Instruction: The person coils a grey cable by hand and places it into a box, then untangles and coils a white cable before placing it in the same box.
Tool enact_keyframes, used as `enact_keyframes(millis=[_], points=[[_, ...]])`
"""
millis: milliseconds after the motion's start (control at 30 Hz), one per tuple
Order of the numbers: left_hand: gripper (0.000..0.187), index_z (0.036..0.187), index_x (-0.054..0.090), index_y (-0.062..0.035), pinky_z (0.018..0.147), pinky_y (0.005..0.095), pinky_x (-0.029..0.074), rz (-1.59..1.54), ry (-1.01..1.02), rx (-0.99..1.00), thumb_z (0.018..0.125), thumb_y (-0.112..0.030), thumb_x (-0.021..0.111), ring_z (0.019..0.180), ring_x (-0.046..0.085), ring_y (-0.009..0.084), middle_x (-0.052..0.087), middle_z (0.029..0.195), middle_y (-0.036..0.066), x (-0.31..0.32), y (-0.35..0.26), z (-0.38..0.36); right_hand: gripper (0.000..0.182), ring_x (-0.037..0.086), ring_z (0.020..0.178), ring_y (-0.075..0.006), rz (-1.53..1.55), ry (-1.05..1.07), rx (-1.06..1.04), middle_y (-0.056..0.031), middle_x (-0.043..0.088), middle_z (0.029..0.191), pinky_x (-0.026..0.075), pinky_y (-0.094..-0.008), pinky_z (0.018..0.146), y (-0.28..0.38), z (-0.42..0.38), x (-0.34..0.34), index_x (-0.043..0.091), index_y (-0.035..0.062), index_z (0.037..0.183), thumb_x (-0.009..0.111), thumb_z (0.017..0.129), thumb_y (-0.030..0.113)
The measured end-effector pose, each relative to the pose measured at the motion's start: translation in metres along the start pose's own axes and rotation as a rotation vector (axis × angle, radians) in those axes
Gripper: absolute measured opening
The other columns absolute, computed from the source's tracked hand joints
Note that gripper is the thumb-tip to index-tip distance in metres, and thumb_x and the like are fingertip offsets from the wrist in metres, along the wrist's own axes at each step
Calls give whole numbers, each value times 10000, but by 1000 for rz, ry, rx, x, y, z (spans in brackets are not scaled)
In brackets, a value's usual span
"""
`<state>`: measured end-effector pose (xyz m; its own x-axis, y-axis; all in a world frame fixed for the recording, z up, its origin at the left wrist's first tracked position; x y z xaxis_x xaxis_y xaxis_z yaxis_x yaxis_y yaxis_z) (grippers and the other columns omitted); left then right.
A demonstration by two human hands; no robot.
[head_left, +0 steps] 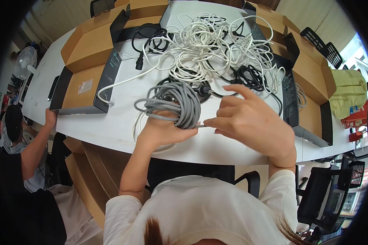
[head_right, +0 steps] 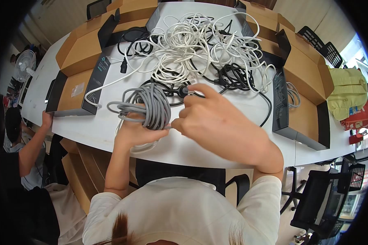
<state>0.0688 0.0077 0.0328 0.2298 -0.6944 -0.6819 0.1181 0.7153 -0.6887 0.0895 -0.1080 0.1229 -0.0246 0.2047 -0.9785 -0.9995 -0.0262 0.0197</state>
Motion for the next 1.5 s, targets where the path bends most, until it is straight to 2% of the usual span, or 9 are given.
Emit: enact_keyframes(millis=[367, 667, 800, 867, 967, 1033, 1133, 1233, 1500], points=[[378, 880, 612, -26, 667, 284, 477, -503, 703, 174, 563, -158, 768, 717, 593, 178, 626, 781, 57, 21, -46, -20, 1138, 295, 1313, -385, 532, 13, -182, -152, 284, 1447, 278, -485, 1069, -3, 18, 3, 333, 119, 1404, 854, 398, 221], [554, 1064, 559, 43, 693, 259, 508, -1095, 1082, 163, 560, -77, 753, 750, 613, 168, 638, 905, 108, 28, -27, -40, 692, 455, 1209, -289, 376, -42, -113, -129, 517, 1189, 235, -537, 1081, -4, 21, 8, 491, 76, 1166, 784, 597, 339], [588, 1134, 519, 76, 636, 273, 519, -1406, 580, -385, 580, -18, 694, 661, 610, 180, 637, 825, 151, 23, -3, -62, 564, 548, 1070, -310, 412, -138, -207, -141, 584, 1040, 337, -465, 1031, -2, 26, 13, 530, 53, 981, 778, 556, 330], [671, 1144, 431, 153, 614, 333, 538, -1299, 952, 203, 533, 36, 684, 637, 629, 236, 623, 791, 198, 25, -23, -43, 516, 585, 956, -321, 436, -95, -201, -139, 607, 915, 397, -427, 955, -1, 25, 17, 531, 40, 899, 775, 540, 320], [706, 1068, 389, 211, 590, 400, 549, -1533, 426, -301, 485, 23, 740, 619, 636, 317, 589, 725, 249, 23, -11, -58, 463, 599, 785, -330, 460, -34, -125, -119, 601, 734, 449, -397, 809, -8, 24, 16, 520, 24, 787, 772, 521, 307], [795, 1089, 398, 181, 623, 429, 550, -1381, 331, -49, 478, -96, 825, 628, 632, 340, 581, 773, 266, 21, -11, -46, 446, 585, 700, -330, 468, -119, -98, -102, 578, 650, 445, -399, 729, -10, 17, 12, 508, 20, 734, 771, 509, 300], [836, 1131, 487, 62, 836, 395, 493, -776, 43, 269, 497, -306, 889, 854, 641, 291, 599, 968, 219, 3, 11, -35, 427, 580, 693, -300, 325, -209, -34, -96, 551, 667, 442, -384, 636, -18, -7, 2, 512, 34, 781, 751, 552, 303], [812, 1179, 506, 24, 944, 358, 417, -736, -133, 55, 548, -331, 875, 1047, 575, 245, 572, 1120, 160, 16, 16, -28, 400, 609, 664, -319, 203, -325, 136, -109, 596, 699, 467, -390, 565, -30, -46, -18, 537, 23, 751, 776, 517, 243], [330, 1027, 633, -22, 894, 337, 449, -477, 214, 232, 702, -21, 688, 1005, 607, 262, 638, 1089, 142, 111, -56, -7, 488, 627, 782, -115, 254, -800, 825, -61, 666, 904, 509, -262, 703, -93, -209, -72, 593, 18, 1123, 673, 643, 51]])
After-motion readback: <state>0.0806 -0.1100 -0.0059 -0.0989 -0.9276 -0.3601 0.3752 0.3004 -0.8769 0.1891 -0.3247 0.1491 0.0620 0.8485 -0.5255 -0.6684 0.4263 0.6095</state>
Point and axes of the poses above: each hand's wrist, its own z-axis towards the middle knuckle, its own x-axis out of the palm, y = z × x, the point moved 8 cm from there along z, towards the middle knuckle
